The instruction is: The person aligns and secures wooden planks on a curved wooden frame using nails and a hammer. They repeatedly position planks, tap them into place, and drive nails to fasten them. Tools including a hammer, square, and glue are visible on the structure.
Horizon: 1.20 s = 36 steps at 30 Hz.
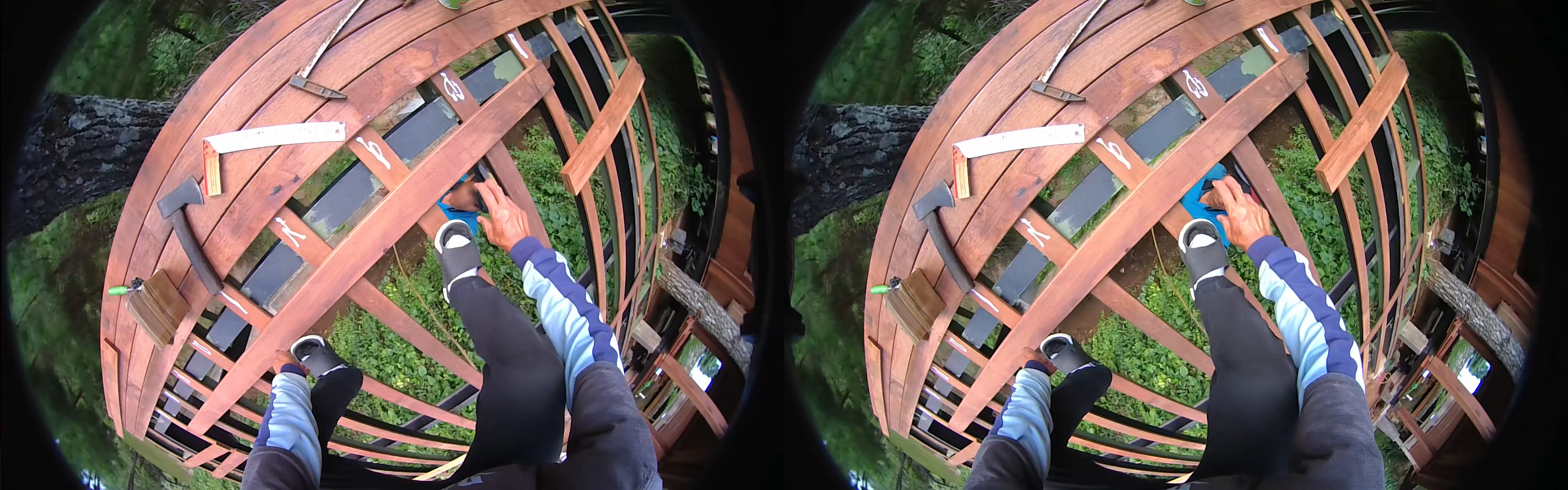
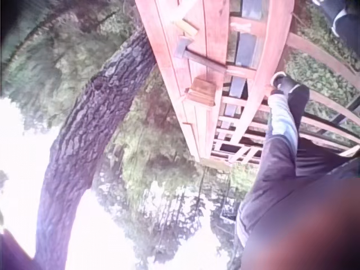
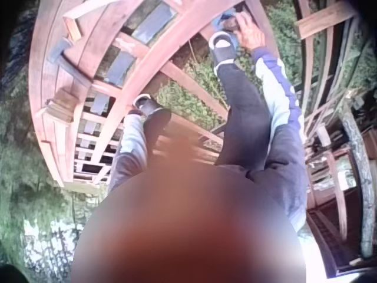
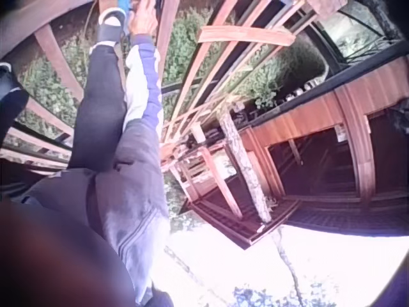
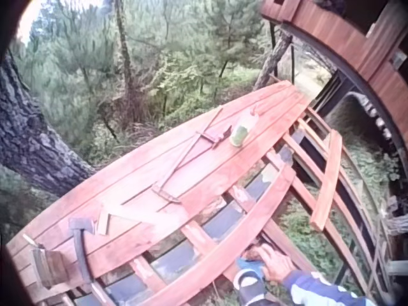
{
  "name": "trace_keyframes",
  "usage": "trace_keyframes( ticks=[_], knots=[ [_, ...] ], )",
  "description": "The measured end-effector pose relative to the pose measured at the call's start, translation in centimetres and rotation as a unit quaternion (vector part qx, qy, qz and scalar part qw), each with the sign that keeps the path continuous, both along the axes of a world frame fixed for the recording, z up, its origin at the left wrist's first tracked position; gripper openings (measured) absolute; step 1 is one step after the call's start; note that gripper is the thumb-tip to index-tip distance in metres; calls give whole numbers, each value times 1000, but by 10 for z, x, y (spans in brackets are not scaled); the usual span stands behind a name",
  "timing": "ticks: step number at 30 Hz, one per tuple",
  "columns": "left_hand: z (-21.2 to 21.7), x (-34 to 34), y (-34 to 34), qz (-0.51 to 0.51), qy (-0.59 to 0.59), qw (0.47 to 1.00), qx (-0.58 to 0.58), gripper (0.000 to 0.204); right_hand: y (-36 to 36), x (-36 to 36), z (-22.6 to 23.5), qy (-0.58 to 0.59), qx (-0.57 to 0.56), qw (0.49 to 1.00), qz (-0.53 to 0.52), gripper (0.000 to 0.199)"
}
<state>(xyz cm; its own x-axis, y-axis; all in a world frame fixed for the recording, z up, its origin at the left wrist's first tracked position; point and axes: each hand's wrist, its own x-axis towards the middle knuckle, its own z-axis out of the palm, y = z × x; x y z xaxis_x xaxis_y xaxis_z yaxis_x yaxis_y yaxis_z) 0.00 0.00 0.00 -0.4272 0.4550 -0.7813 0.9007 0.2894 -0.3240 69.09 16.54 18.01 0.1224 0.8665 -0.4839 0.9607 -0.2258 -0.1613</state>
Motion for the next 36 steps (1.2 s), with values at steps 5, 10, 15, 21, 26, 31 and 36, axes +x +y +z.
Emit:
trace_keyframes(
  ticks=[5, 10, 15, 21, 26, 31, 36],
  knots=[
    [58, 19, 38, 493, 145, 761, 396, 63, 82, -1, -9, 51, 19, 974, 221, 98],
    [27, 25, 69, 749, 196, 418, 475, 73, 100, -3, -55, 12, -12, 956, 293, 108],
    [27, 16, 42, 789, 16, 146, 596, 54, 95, 23, -72, 80, 1, 939, 334, 117],
    [4, 11, 29, 765, -81, 65, 635, 51, 97, 29, -90, 13, -42, 951, 305, 125],
    [6, 13, 33, 758, -136, 70, 634, 43, 99, 42, -106, 11, -34, 954, 297, 124],
    [11, 33, 71, 732, -157, 45, 661, 42, 112, 58, -96, 18, 42, 942, 334, 120],
    [29, 45, 123, 686, -195, 15, 700, 45, 133, 64, -87, 18, 76, 949, 307, 115]
  ],
)
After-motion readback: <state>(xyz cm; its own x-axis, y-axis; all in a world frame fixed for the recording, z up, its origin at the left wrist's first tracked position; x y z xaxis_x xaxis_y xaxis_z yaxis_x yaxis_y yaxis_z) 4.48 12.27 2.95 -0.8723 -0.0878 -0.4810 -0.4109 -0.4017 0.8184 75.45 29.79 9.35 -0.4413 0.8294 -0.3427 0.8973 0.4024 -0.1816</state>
